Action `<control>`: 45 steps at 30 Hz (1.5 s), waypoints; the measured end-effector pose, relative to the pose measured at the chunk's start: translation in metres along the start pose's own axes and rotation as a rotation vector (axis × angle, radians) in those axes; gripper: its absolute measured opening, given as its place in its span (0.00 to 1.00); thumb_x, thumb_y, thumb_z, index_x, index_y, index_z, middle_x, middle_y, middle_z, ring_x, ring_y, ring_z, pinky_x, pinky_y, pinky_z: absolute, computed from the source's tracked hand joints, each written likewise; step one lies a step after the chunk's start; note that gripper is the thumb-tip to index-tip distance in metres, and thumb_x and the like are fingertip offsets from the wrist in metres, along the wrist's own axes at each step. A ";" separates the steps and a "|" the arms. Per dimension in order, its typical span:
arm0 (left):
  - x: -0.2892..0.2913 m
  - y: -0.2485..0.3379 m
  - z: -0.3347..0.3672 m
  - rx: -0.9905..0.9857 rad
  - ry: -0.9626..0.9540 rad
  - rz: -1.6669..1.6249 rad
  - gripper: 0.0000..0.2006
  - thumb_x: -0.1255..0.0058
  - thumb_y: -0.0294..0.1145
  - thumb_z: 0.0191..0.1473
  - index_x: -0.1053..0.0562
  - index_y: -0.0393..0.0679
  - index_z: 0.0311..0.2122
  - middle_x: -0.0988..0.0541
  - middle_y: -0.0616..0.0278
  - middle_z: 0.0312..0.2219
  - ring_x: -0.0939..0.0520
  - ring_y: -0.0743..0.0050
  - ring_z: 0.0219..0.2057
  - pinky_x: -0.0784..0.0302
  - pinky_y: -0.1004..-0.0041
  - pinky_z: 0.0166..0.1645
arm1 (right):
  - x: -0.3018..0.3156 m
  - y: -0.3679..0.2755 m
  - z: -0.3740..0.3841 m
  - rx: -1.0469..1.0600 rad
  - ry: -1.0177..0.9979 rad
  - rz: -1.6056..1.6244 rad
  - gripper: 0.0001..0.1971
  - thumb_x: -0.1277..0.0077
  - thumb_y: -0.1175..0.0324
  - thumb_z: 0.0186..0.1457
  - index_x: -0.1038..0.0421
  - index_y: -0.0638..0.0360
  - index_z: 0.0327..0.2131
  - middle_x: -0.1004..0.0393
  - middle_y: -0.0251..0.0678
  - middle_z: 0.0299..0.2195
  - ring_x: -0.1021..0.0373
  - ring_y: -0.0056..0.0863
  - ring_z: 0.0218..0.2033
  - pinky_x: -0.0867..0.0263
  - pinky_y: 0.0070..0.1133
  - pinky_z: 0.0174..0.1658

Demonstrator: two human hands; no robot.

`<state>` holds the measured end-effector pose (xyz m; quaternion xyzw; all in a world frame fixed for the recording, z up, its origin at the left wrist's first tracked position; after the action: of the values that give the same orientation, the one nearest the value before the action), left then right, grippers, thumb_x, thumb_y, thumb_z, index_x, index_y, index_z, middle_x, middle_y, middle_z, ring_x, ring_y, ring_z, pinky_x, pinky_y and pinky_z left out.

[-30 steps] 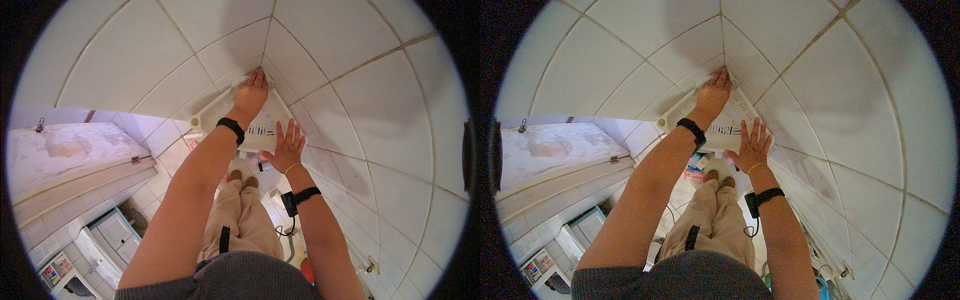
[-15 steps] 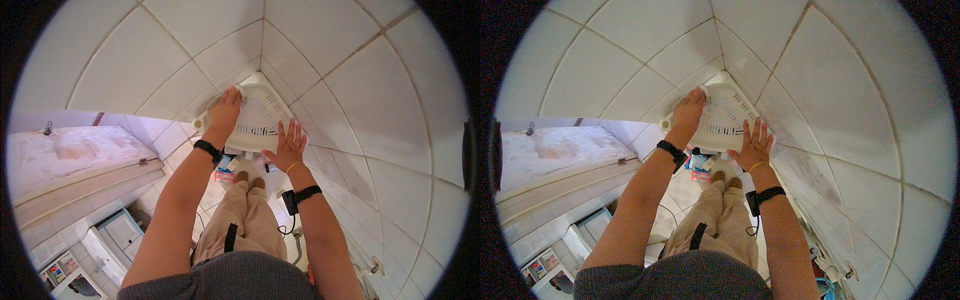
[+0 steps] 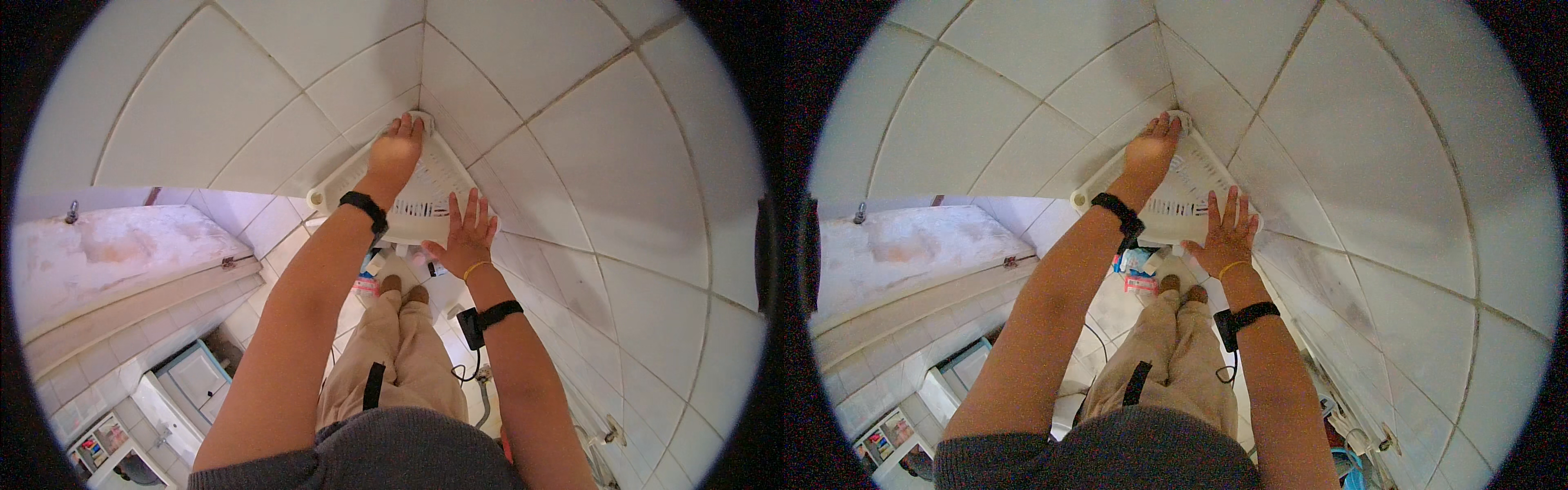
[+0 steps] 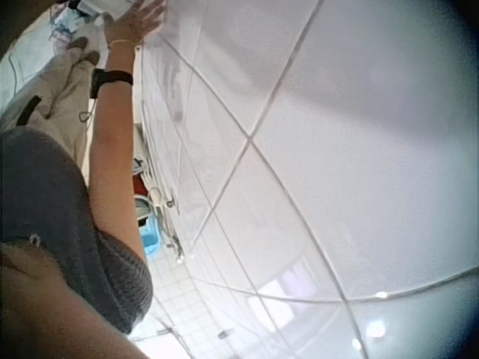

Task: The person wipes the side of a washing machine with a cloth, rinses the cloth in a sink, and then wipes the tiers of a plastic corner shelf.

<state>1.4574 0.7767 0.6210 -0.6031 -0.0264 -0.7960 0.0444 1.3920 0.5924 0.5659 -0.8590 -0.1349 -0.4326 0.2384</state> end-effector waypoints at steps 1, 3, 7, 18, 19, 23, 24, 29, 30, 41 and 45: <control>0.004 -0.003 -0.008 -0.039 0.047 -0.050 0.21 0.52 0.27 0.52 0.30 0.41 0.53 0.29 0.47 0.55 0.23 0.52 0.52 0.21 0.63 0.50 | -0.001 0.002 0.001 0.000 0.012 -0.006 0.57 0.47 0.35 0.48 0.72 0.46 0.70 0.84 0.47 0.70 0.85 0.51 0.70 0.80 0.52 0.66; 0.005 -0.017 -0.026 -0.053 -0.002 -0.047 0.21 0.53 0.27 0.53 0.31 0.42 0.54 0.30 0.48 0.56 0.24 0.52 0.53 0.21 0.63 0.50 | -0.001 0.001 0.002 0.004 0.031 -0.004 0.57 0.47 0.35 0.47 0.72 0.46 0.70 0.83 0.47 0.70 0.84 0.51 0.70 0.79 0.52 0.66; 0.011 -0.036 -0.062 0.021 -0.186 -0.047 0.22 0.55 0.28 0.55 0.32 0.46 0.56 0.34 0.53 0.60 0.27 0.53 0.57 0.24 0.62 0.55 | -0.002 0.003 0.002 -0.010 0.022 -0.018 0.58 0.47 0.34 0.47 0.72 0.46 0.70 0.83 0.47 0.70 0.84 0.50 0.70 0.79 0.52 0.66; 0.002 -0.034 -0.060 0.076 -0.295 0.025 0.24 0.55 0.27 0.54 0.35 0.45 0.58 0.36 0.53 0.61 0.29 0.56 0.58 0.23 0.64 0.54 | 0.000 0.000 0.001 -0.005 0.003 -0.036 0.57 0.49 0.33 0.48 0.73 0.47 0.70 0.83 0.47 0.70 0.85 0.51 0.70 0.80 0.53 0.65; 0.001 -0.029 -0.049 0.042 -0.217 0.030 0.24 0.54 0.27 0.53 0.34 0.44 0.58 0.36 0.52 0.61 0.28 0.56 0.58 0.22 0.65 0.52 | -0.001 -0.002 0.001 0.002 -0.003 -0.037 0.57 0.49 0.33 0.48 0.72 0.47 0.70 0.83 0.47 0.70 0.85 0.51 0.70 0.80 0.53 0.65; -0.004 -0.018 -0.033 0.006 -0.091 0.051 0.22 0.53 0.26 0.53 0.32 0.43 0.55 0.33 0.53 0.59 0.28 0.54 0.57 0.22 0.64 0.52 | 0.006 -0.004 -0.003 -0.015 0.032 -0.017 0.58 0.44 0.36 0.47 0.69 0.47 0.70 0.81 0.47 0.70 0.82 0.50 0.70 0.77 0.52 0.66; -0.002 -0.022 -0.039 0.011 -0.094 0.054 0.22 0.53 0.26 0.53 0.32 0.43 0.55 0.33 0.53 0.59 0.28 0.54 0.57 0.22 0.64 0.52 | 0.005 -0.004 -0.003 -0.010 0.029 -0.017 0.58 0.44 0.36 0.47 0.69 0.47 0.70 0.81 0.47 0.70 0.82 0.50 0.70 0.77 0.52 0.66; -0.004 -0.041 -0.098 -0.076 -0.227 -0.020 0.19 0.54 0.27 0.53 0.29 0.47 0.52 0.29 0.59 0.56 0.26 0.59 0.56 0.23 0.63 0.53 | 0.008 -0.003 -0.003 -0.035 -0.004 -0.034 0.57 0.46 0.36 0.48 0.71 0.47 0.70 0.81 0.47 0.70 0.83 0.49 0.70 0.78 0.51 0.67; -0.002 -0.046 -0.112 -0.075 -0.227 -0.017 0.19 0.54 0.27 0.53 0.29 0.47 0.52 0.29 0.59 0.56 0.26 0.59 0.56 0.23 0.63 0.53 | 0.008 -0.003 -0.003 -0.032 -0.003 -0.033 0.57 0.46 0.36 0.48 0.71 0.47 0.70 0.81 0.47 0.70 0.83 0.49 0.70 0.78 0.51 0.67; 0.060 -0.063 -0.109 -0.018 -0.069 -0.090 0.20 0.53 0.27 0.53 0.28 0.52 0.52 0.30 0.61 0.58 0.28 0.61 0.58 0.24 0.65 0.55 | 0.006 -0.006 -0.003 -0.032 -0.020 -0.039 0.57 0.48 0.35 0.48 0.72 0.48 0.70 0.83 0.47 0.70 0.85 0.49 0.70 0.80 0.50 0.67; 0.051 -0.081 -0.142 0.137 -0.193 -0.112 0.23 0.51 0.25 0.51 0.30 0.54 0.54 0.32 0.61 0.59 0.29 0.60 0.58 0.23 0.65 0.53 | 0.003 0.000 -0.003 -0.027 0.004 -0.048 0.57 0.48 0.35 0.48 0.72 0.48 0.70 0.83 0.47 0.70 0.85 0.50 0.70 0.80 0.50 0.67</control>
<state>1.2992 0.8421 0.6326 -0.6701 -0.1184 -0.7318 0.0382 1.3918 0.5910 0.5696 -0.8577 -0.1493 -0.4416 0.2168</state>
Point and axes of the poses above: each hand's wrist, its own z-axis towards the middle knuckle, its own x-axis out of the back of the hand, y = z × x, the point moved 9 cm from there along z, towards the middle knuckle
